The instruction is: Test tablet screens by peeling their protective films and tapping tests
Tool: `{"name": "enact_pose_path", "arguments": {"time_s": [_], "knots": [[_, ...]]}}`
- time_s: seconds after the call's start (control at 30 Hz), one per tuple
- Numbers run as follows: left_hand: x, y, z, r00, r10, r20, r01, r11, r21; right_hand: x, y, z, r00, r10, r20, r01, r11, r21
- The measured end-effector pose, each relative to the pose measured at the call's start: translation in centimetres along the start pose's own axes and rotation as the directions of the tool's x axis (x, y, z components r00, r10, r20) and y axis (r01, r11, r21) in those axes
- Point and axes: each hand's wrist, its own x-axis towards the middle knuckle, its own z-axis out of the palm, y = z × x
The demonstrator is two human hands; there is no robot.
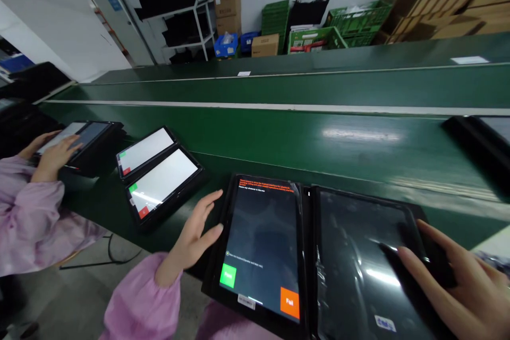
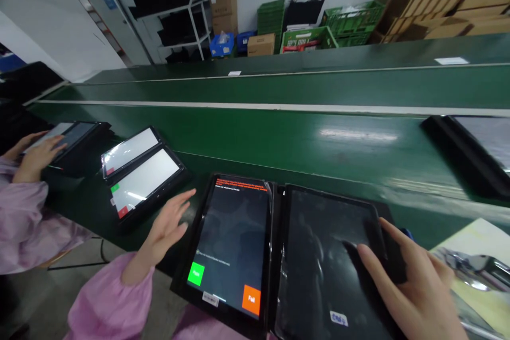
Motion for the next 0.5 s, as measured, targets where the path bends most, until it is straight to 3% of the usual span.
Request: {"name": "enact_pose_path", "arguments": {"time_s": [0.1, 0.2, 0.33, 0.5], "knots": [[5.5, 0.2, 0.4, 0.987, 0.031, 0.158, -0.099, 0.892, 0.441, -0.2, -0.8, 0.0, 0.955, 0.283, 0.087, -0.291, 0.953, 0.091], [7.6, 0.8, 1.1, 0.976, 0.046, 0.212, -0.185, 0.686, 0.704, -0.2, -1.8, -0.5, 0.896, 0.412, 0.166, -0.433, 0.893, 0.121], [6.1, 2.3, 0.8, 0.921, 0.136, 0.365, -0.374, 0.572, 0.73, 0.3, -2.8, -1.1, 0.863, 0.464, 0.201, -0.493, 0.859, 0.137], [6.1, 2.4, 0.7, 0.933, 0.208, 0.294, -0.359, 0.498, 0.789, 0.6, -3.1, -1.0, 0.856, 0.475, 0.206, -0.508, 0.847, 0.158]]}}
